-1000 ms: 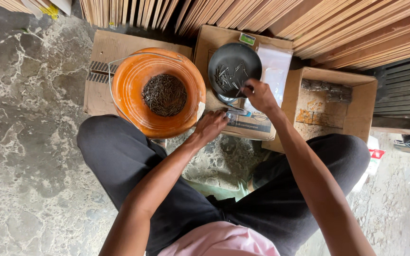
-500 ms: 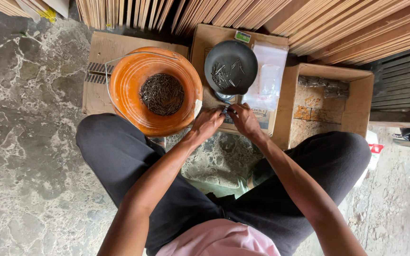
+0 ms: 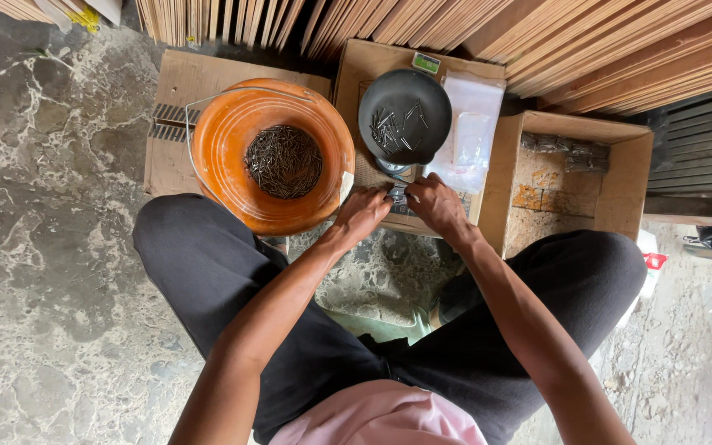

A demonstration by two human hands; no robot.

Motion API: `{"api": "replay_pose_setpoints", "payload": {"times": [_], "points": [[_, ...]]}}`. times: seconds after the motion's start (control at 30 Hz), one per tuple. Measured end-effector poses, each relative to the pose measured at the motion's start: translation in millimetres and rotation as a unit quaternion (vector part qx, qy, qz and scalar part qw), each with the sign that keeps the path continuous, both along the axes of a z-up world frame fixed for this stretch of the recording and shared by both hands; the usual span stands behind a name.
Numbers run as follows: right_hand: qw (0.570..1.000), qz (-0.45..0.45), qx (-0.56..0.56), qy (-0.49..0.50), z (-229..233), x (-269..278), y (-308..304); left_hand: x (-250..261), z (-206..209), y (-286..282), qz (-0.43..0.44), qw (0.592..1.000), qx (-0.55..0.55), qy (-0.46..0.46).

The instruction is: The person sits cross-legged and repeatedly picks up nails from a black pan, briefly handling them before placing them into an orange bucket. The task continues in a repetitive cycle without visible packaging or final placement.

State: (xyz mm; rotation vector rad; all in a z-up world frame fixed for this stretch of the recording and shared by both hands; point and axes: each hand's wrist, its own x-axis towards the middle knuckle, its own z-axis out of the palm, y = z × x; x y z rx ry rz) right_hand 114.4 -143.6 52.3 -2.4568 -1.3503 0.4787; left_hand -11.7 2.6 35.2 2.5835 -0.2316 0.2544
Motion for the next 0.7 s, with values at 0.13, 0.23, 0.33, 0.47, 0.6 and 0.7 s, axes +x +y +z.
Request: {"api": "replay_pose_setpoints", "payload": {"times": [0.13,0.23,0.33,0.47,0.6,0.7], "points": [[0.999,0.030,-0.008,-0.028,-6,-1,-1,5,-16,1,-0.022,0.995,0.082,-0.059],[0.993,0.065,-0.050,-0.084,-20,0,-2,6,-13,1,-0.020,0.993,0.106,-0.048],[0.989,0.082,-0.051,-0.113,-32,-2,0,8,-22,1,-0.019,0.993,0.106,-0.055],[0.989,0.087,-0.066,-0.102,-30,-7,4,6,-28,1,-0.015,0.991,0.123,-0.053],[0.992,0.066,-0.075,-0.082,-11,-10,8,10,-39,1,-0.013,0.992,0.112,-0.064],[0.997,0.029,-0.060,-0.048,12,-11,14,3,-8,1,-0.012,0.991,0.121,-0.059]]}}
